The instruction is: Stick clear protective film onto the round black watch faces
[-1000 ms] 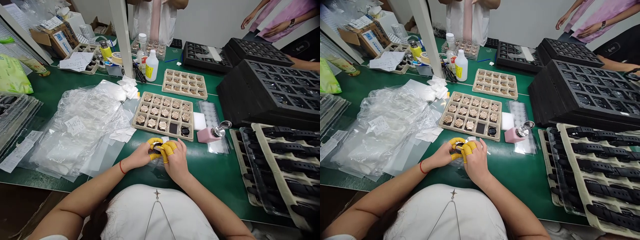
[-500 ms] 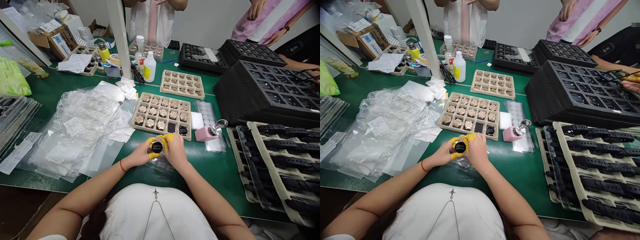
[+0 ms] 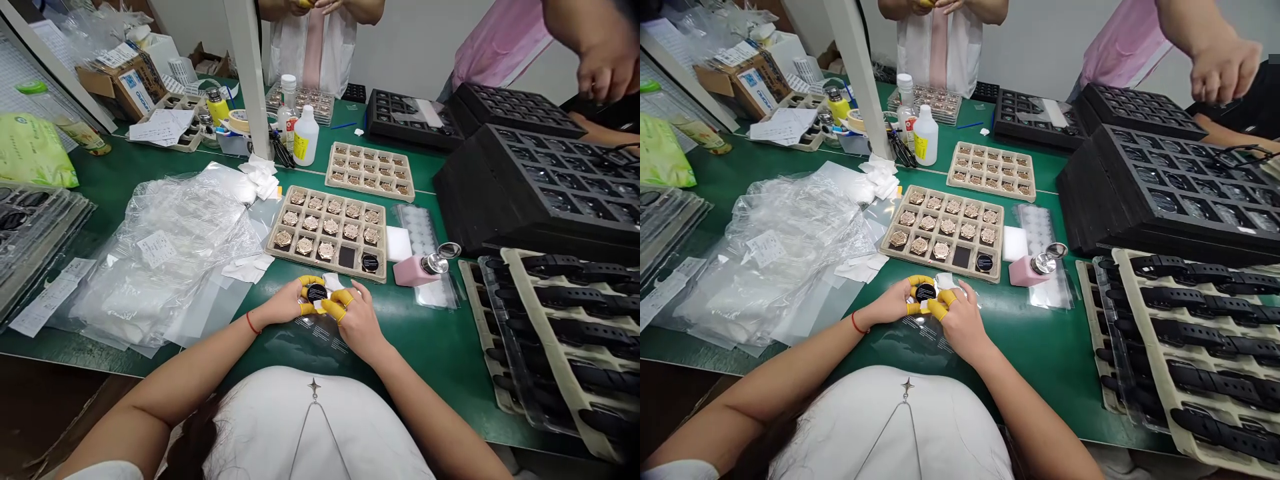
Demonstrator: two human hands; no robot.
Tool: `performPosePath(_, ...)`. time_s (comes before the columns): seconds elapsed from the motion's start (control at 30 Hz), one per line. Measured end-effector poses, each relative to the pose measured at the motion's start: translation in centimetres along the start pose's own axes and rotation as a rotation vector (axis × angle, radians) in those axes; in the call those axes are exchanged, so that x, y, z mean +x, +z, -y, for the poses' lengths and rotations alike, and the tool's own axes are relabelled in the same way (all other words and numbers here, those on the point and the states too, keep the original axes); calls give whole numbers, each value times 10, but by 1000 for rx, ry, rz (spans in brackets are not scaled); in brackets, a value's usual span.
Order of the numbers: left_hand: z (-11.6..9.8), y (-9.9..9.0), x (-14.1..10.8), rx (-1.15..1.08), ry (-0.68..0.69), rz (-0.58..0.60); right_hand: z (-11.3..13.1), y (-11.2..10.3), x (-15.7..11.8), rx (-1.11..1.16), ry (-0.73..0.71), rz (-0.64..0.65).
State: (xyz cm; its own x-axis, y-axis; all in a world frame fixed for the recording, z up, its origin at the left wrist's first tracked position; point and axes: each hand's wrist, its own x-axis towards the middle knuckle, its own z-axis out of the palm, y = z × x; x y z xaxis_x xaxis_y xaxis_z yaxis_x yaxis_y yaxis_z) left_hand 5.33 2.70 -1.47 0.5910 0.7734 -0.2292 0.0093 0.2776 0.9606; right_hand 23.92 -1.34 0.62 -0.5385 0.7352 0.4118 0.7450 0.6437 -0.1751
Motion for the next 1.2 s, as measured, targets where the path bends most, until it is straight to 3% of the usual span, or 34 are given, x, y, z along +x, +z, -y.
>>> performPosePath(0.2, -3, 0, 0, -6, -2, -31, 5, 4, -8, -43, -28, -18)
performPosePath(0.37, 2, 1, -1, 25, 34, -49, 4, 5, -13, 59, 61, -29)
performPosePath(0.43, 4, 1, -1, 0, 69, -68, -6, 3, -17, 171, 175, -98)
performPosePath(0.5, 5, 1, -1, -28, 72, -66, -22, 1, -22, 239, 385, -138)
performPosePath(0.57, 5, -1, -1, -28, 49, -47, -39, -1, -27, 192, 586, -68)
performPosePath(0.63, 4, -3, -1, -18, 30, -38, -53, -2, -30, 95, 678, 26)
performPosePath(0.73, 4, -4, -1, -5, 33, -40, -56, -2, -27, 120, 669, 11)
performPosePath(0.87, 4, -1, -3, 35, 54, -63, -32, 3, -7, 420, 612, -30)
performPosePath(1.03, 1, 1, -5, 68, 126, -34, -6, 17, 24, 667, 540, 77)
performPosePath(1.1, 0, 0, -5, 62, 130, -37, -17, 21, 35, 631, 526, 53)
performPosePath(1.2, -1, -3, -5, 35, 106, -58, -52, 21, 46, 455, 622, -75)
